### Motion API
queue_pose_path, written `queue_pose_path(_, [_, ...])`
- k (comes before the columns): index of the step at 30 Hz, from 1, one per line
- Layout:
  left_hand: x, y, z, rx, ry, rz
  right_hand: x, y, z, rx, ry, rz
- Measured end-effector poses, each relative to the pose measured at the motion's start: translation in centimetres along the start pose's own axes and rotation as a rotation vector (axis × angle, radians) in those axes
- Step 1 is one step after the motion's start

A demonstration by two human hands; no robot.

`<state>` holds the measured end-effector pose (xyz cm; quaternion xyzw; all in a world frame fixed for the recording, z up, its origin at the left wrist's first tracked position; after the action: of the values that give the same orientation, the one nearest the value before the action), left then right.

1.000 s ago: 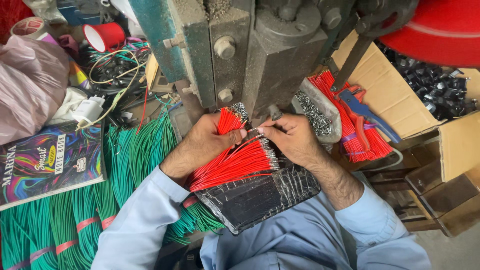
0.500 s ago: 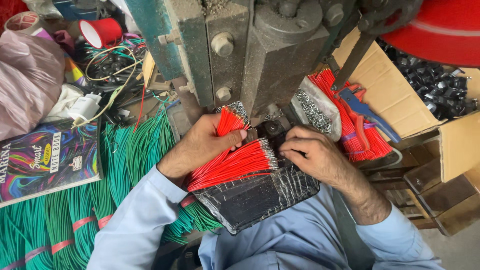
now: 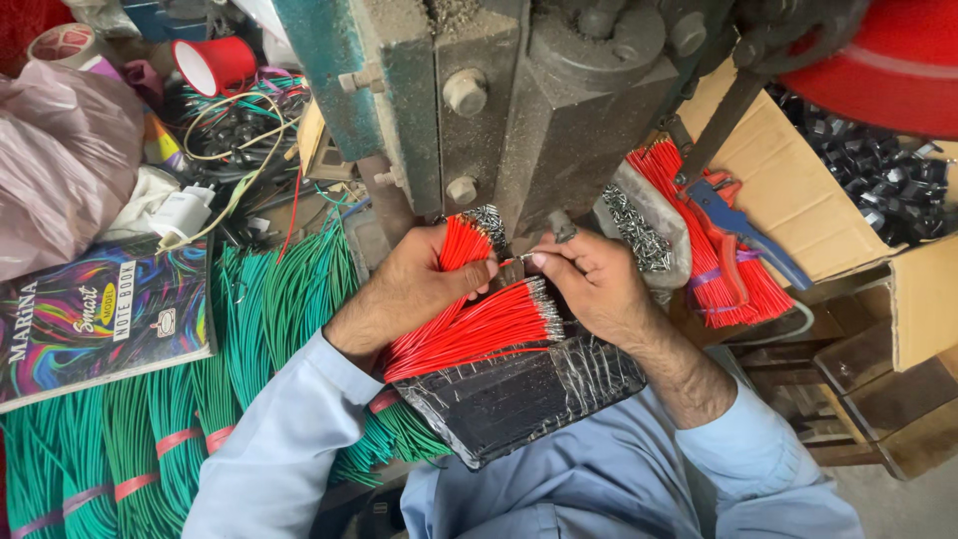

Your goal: The person holds a bundle of red insulated wires and attaches metal terminal connectors to the stripped ends. They place a terminal into a bench-mounted crimping press, insert a wire end, operate the press to crimp the terminal, and set the finished wire onto a growing pile, repeating the cycle.

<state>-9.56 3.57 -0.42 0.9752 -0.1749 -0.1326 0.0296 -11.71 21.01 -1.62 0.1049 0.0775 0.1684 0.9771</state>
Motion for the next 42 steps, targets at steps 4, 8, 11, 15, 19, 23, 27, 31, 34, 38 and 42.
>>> queue_pose_path(4, [0.2, 0.3, 0.4, -0.02, 0.013, 0.004, -0.6, 0.0, -0.3, 0.014, 0.016, 0.014])
queue_pose_path(8, [0.0, 0.2, 0.0, 0.005, -0.034, 0.009, -0.9, -0.1, -0.5, 0.083, 0.006, 0.011])
queue_pose_path(11, [-0.1, 0.2, -0.2, -0.046, -0.034, 0.0, -1.0, -0.2, -0.3, 0.079, 0.013, 0.02])
queue_pose_path(15, [-0.1, 0.2, -0.3, -0.116, -0.01, 0.0, -1.1, -0.1, -0.1, 0.085, 0.001, 0.017])
queue_pose_path(19, [-0.1, 0.1, -0.4, -0.118, -0.001, 0.004, -1.1, 0.1, 0.2, 0.166, 0.0, -0.016])
queue_pose_path(23, [-0.1, 0.1, -0.4, -0.121, 0.008, 0.009, -1.0, 0.2, 0.3, 0.161, -0.009, -0.009])
queue_pose_path(27, [0.0, -0.1, -0.5, -0.119, 0.016, 0.001, -0.8, 0.2, 0.6, 0.175, 0.012, -0.019])
queue_pose_path(31, [-0.1, -0.3, -0.4, -0.103, 0.016, 0.001, -0.8, 0.4, 0.1, 0.152, 0.0, -0.019])
queue_pose_path(34, [-0.1, -0.3, -0.3, -0.119, 0.009, 0.001, -0.7, 0.5, 0.0, 0.169, 0.002, -0.013])
queue_pose_path(38, [0.0, -0.4, -0.4, -0.095, -0.005, -0.003, -0.7, 0.5, 0.4, 0.156, 0.025, -0.014])
queue_pose_path(42, [0.1, -0.5, -0.2, -0.073, 0.005, 0.0, -0.6, 0.5, 0.8, 0.179, 0.046, -0.022])
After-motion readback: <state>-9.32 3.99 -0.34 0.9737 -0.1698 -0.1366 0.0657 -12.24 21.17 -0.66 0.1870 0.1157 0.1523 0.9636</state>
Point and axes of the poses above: each hand's wrist, its own x-axis away from the middle knuckle, its own y-axis out of the back of the hand, z = x × y, the point moved 10 cm from there along -x, towards the middle knuckle, and after that the axes turned 10 degrees about -y, right-handed, at the moved point
